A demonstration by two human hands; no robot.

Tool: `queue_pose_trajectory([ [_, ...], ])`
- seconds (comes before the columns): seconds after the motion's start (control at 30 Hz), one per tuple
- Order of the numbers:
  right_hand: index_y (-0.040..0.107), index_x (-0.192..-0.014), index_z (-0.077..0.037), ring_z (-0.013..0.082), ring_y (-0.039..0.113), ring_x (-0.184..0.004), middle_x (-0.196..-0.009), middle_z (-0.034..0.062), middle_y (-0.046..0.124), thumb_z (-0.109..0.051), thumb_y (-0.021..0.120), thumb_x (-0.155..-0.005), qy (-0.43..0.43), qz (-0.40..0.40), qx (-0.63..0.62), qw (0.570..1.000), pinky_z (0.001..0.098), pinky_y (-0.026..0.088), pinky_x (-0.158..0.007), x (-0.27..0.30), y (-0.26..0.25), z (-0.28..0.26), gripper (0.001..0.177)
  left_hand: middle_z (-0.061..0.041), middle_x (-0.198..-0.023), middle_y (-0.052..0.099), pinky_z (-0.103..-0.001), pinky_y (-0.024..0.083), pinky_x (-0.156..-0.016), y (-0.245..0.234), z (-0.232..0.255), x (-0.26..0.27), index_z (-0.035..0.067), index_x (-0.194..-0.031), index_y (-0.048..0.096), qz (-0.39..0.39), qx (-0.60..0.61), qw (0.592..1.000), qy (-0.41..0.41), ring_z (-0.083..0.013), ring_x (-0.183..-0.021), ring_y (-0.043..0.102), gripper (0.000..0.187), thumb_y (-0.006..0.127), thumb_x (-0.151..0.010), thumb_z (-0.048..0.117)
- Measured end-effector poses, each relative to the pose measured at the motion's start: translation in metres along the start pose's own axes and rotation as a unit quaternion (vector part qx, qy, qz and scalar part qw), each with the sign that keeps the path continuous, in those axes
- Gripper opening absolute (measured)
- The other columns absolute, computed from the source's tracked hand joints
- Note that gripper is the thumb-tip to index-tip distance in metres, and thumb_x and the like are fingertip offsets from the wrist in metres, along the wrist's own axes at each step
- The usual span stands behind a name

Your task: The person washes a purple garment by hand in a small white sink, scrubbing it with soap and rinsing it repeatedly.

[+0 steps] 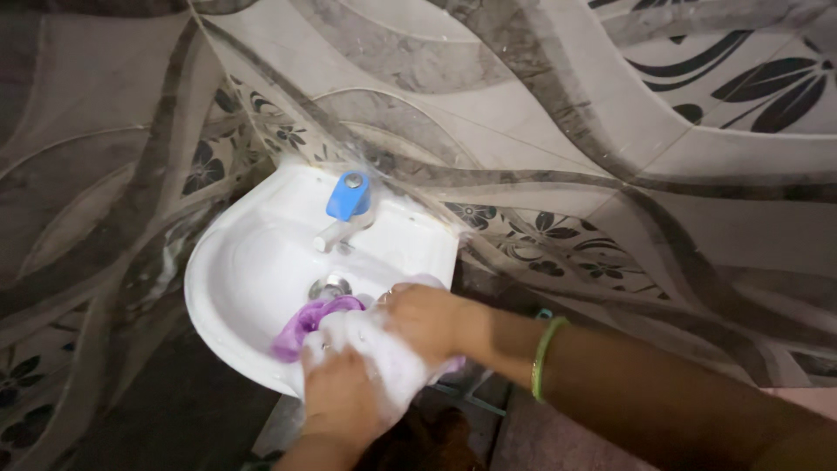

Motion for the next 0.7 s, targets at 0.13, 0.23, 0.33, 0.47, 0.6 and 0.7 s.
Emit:
queue_pose_trajectory([
  [0.13,0.071,-0.101,-0.005,0.0386,0.067,-0.101,-0.102,0.018,0.072,-0.035,0.077,-0.057,-0.019,-0.086,-0.031,0.996,0.0482,0.048,-0.098,-0.002,-0.019,0.015,0.053,-0.015,-0.122,0.065,-0.061,0.019,-0.115,-0.013,0.025,-0.009,0.01,-0.122,0.069,0.021,0.028,0.999,-0.038,-0.0328,-0.127,0.051,0.053,0.057,-0.087,0.048],
  [0.23,0.071,-0.105,-0.009,0.0377,0.066,-0.109,-0.109,0.0155,0.073,-0.031,0.072,-0.074,-0.032,-0.099,-0.037,0.994,0.0478,0.046,-0.103,-0.001,-0.027,0.025,0.039,-0.015,-0.12,0.066,-0.061,0.021,-0.114,-0.016,0.036,-0.017,0.01,-0.12,0.07,0.03,0.041,0.997,-0.062,-0.0332,-0.124,0.053,0.053,0.056,-0.087,0.05],
  [0.33,0.071,-0.103,-0.009,0.037,0.065,-0.115,-0.114,0.0161,0.072,-0.027,0.07,-0.075,-0.072,-0.062,-0.001,0.995,0.0467,0.045,-0.107,0.002,-0.03,0.041,0.033,-0.015,-0.118,0.067,-0.061,0.023,-0.112,-0.016,0.047,-0.025,0.01,-0.118,0.071,0.035,0.054,0.995,-0.076,-0.0336,-0.122,0.055,0.053,0.055,-0.088,0.051],
  [0.47,0.07,-0.101,-0.007,0.0355,0.066,-0.111,-0.112,0.0173,0.071,-0.024,0.067,-0.074,-0.073,-0.084,0.03,0.993,0.0468,0.045,-0.106,0.004,-0.031,0.055,0.032,-0.015,-0.115,0.068,-0.061,0.025,-0.11,-0.013,0.057,-0.035,0.011,-0.116,0.072,0.039,0.066,0.994,-0.084,-0.0342,-0.119,0.057,0.053,0.054,-0.088,0.053],
  [0.6,0.071,-0.1,-0.008,0.0363,0.065,-0.112,-0.112,0.0166,0.072,-0.022,0.066,-0.075,-0.073,-0.062,0.028,0.995,0.0461,0.046,-0.105,0.008,-0.028,0.055,0.028,-0.016,-0.112,0.069,-0.061,0.027,-0.109,-0.01,0.055,-0.033,0.011,-0.113,0.073,0.034,0.062,0.995,-0.066,-0.0347,-0.116,0.06,0.054,0.052,-0.089,0.055],
  [0.7,0.069,-0.1,-0.007,0.0371,0.065,-0.111,-0.107,0.0156,0.072,-0.025,0.07,-0.086,-0.029,-0.095,0.016,0.995,0.0471,0.049,-0.103,0.01,-0.028,0.049,0.023,-0.016,-0.11,0.07,-0.061,0.029,-0.107,-0.011,0.046,-0.025,0.012,-0.111,0.074,0.034,0.052,0.997,-0.043,-0.0352,-0.114,0.061,0.054,0.051,-0.09,0.056],
])
Point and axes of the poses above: each hand's wrist, its own x-axis away from the middle knuckle, its own y-axis out of the palm, z = x × y, the point moved 2 cm from there along -x, towards the middle knuckle
